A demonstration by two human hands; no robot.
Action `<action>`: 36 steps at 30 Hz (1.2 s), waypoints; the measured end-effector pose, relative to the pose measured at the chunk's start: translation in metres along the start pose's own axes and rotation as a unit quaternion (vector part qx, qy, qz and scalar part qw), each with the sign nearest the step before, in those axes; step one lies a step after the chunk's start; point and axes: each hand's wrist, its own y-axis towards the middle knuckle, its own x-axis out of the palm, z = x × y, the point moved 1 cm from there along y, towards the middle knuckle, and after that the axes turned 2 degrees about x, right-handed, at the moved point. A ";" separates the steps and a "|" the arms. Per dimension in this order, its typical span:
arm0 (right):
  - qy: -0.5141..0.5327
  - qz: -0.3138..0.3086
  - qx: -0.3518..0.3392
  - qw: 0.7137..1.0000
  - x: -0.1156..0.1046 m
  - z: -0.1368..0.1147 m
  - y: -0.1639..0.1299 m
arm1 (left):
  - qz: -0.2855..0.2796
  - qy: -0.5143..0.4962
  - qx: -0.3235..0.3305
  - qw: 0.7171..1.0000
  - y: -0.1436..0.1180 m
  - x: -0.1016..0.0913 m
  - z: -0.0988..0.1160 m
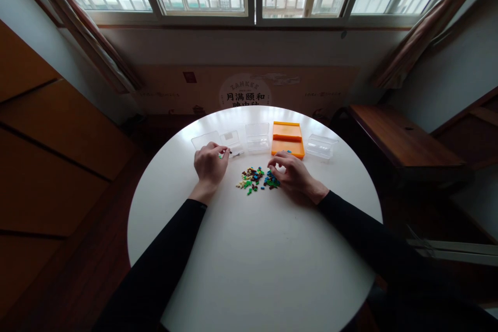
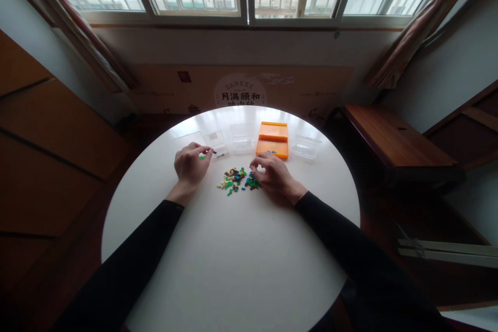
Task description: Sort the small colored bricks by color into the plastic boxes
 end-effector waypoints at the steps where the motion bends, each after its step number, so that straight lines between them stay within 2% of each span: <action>1: 0.001 0.001 -0.001 1.000 0.000 0.000 0.000 | 0.004 0.000 0.006 1.000 0.000 0.000 0.000; 7: 0.009 0.006 -0.009 1.000 0.001 0.002 -0.001 | 0.012 -0.038 0.060 0.997 -0.009 -0.002 0.008; 14: 0.025 0.000 -0.023 0.999 -0.001 0.002 -0.002 | -0.103 -0.158 0.193 0.963 -0.031 -0.011 0.026; 18: 0.031 -0.009 -0.026 0.999 0.000 0.003 -0.003 | -0.108 -0.195 0.227 0.948 -0.036 -0.016 0.030; 21: 0.034 -0.014 -0.031 0.999 0.001 0.004 -0.003 | -0.106 -0.204 0.225 0.947 -0.036 -0.017 0.030; 27: 0.031 -0.013 -0.039 0.999 0.002 0.004 -0.003 | -0.109 -0.170 0.162 0.966 -0.034 -0.018 0.025; 36: 0.034 -0.016 -0.037 0.999 0.001 0.004 -0.003 | -0.132 -0.151 0.168 0.965 -0.034 -0.018 0.020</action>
